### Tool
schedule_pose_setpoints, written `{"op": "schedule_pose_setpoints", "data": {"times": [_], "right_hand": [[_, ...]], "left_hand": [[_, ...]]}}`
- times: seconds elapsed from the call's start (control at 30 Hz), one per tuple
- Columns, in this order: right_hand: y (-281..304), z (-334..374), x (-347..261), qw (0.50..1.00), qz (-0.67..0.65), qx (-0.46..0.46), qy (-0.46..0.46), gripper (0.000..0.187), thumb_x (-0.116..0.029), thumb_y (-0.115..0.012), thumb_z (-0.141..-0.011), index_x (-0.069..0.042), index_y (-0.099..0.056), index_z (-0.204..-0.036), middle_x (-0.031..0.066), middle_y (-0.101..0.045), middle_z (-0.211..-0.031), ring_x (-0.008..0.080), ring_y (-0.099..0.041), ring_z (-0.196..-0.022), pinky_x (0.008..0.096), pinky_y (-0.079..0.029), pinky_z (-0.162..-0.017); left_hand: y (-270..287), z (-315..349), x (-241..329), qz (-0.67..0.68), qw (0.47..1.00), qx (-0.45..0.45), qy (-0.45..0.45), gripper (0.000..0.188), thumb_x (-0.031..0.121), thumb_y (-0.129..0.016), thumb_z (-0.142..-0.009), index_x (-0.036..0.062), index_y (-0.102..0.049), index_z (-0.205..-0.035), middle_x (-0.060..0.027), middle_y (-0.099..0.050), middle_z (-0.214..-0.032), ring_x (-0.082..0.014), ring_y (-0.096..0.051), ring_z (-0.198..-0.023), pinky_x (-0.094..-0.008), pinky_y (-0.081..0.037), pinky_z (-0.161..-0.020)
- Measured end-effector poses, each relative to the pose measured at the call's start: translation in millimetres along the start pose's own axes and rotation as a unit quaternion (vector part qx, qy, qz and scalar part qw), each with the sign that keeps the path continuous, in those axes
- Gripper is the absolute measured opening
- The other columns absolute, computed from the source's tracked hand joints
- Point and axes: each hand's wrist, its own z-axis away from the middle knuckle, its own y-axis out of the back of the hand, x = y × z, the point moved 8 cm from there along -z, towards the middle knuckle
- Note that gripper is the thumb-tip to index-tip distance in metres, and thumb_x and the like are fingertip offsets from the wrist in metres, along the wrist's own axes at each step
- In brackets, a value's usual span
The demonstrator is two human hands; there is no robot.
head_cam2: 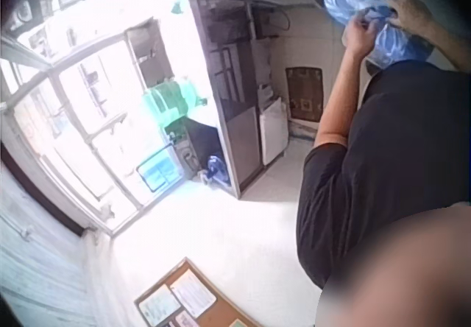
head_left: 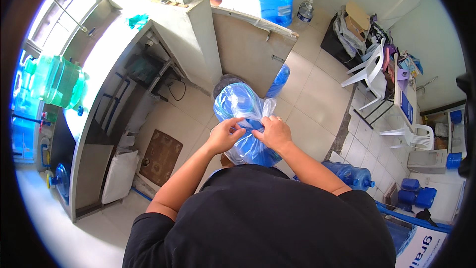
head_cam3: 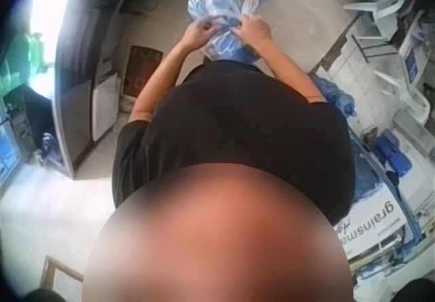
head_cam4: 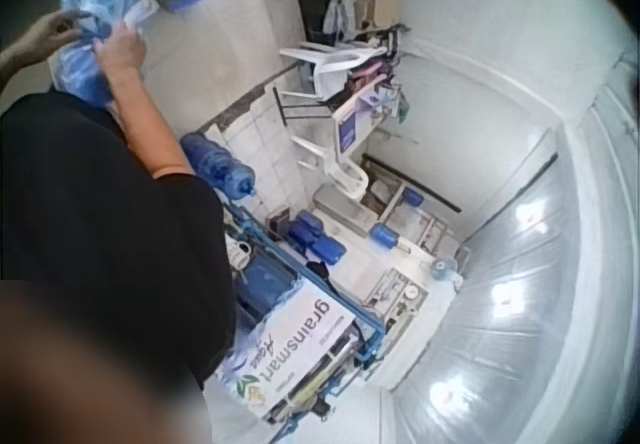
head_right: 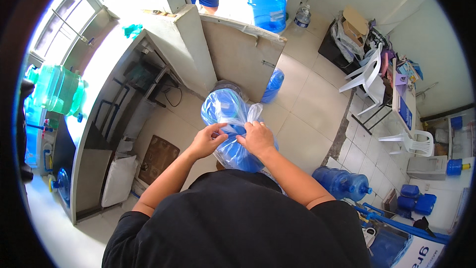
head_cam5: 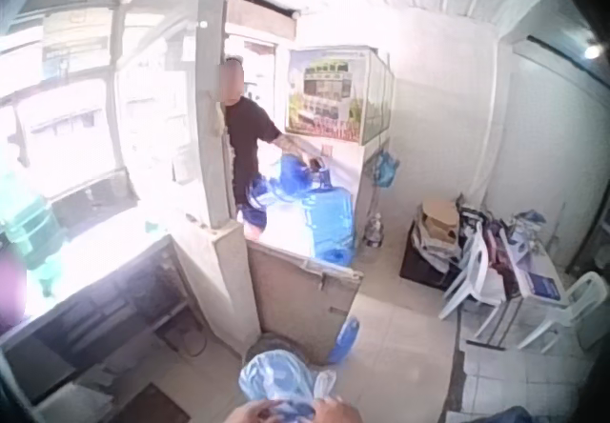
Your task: The person fills a blue water dispenser from a green water bottle, wipes the dispenser with a cloth, and secures the cap using a hot air gun. The person then places the dispenser into a plastic bag and ties it shut.
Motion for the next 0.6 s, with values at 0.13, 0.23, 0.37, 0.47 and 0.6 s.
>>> {"op": "schedule_pose_setpoints", "data": {"times": [0.13, 0.23, 0.37, 0.47, 0.6], "right_hand": [[-12, -18, -15, 0.994, 0.022, -0.011, -0.103, 0.036, -0.028, -0.075, -0.078, -0.003, -0.064, -0.101, 0.0191, -0.066, -0.101, 0.0386, -0.063, -0.102, 0.0447, -0.053, -0.087], [-30, -31, -11, 0.983, -0.004, -0.047, -0.177, 0.04, -0.028, -0.074, -0.076, -0.001, -0.066, -0.104, 0.0211, -0.067, -0.106, 0.0394, -0.065, -0.102, 0.0444, -0.053, -0.088], [-51, -40, 10, 0.961, -0.04, -0.122, -0.244, 0.053, -0.038, -0.074, -0.071, 0.001, -0.07, -0.106, 0.0236, -0.069, -0.108, 0.0363, -0.066, -0.104, 0.0429, -0.052, -0.091], [-63, -44, 19, 0.954, -0.059, -0.177, -0.235, 0.053, -0.041, -0.076, -0.068, 0.002, -0.072, -0.099, 0.0248, -0.069, -0.107, 0.0359, -0.067, -0.102, 0.0402, -0.053, -0.089], [-79, -42, 26, 0.925, -0.129, -0.25, -0.254, 0.046, -0.042, -0.081, -0.067, -0.002, -0.076, -0.089, 0.0179, -0.073, -0.094, 0.0295, -0.071, -0.089, 0.0371, -0.054, -0.081]], "left_hand": [[26, 18, -23, 0.092, 0.995, -0.04, 0.013, 0.028, 0.025, -0.066, -0.093, 0.0046, -0.069, -0.112, -0.0052, -0.07, -0.09, -0.0099, -0.063, -0.081, -0.0279, -0.051, -0.074], [54, 44, -44, 0.145, 0.989, 0.002, 0.014, 0.027, 0.026, -0.065, -0.094, 0.0033, -0.068, -0.108, -0.0027, -0.068, -0.088, -0.0094, -0.061, -0.08, -0.0274, -0.05, -0.073], [76, 85, -86, 0.135, 0.987, 0.037, 0.076, 0.026, 0.024, -0.065, -0.094, 0.002, -0.068, -0.108, -0.0023, -0.066, -0.084, -0.0089, -0.058, -0.077, -0.0268, -0.048, -0.071], [84, 117, -117, 0.159, 0.978, 0.058, 0.12, 0.026, 0.023, -0.064, -0.094, 0.0018, -0.067, -0.109, -0.0021, -0.065, -0.083, -0.0087, -0.057, -0.076, -0.0268, -0.048, -0.07], [93, 140, -141, 0.153, 0.971, 0.086, 0.165, 0.027, 0.024, -0.065, -0.093, 0.0017, -0.066, -0.109, -0.0025, -0.065, -0.082, -0.0095, -0.058, -0.076, -0.0271, -0.048, -0.07]]}}
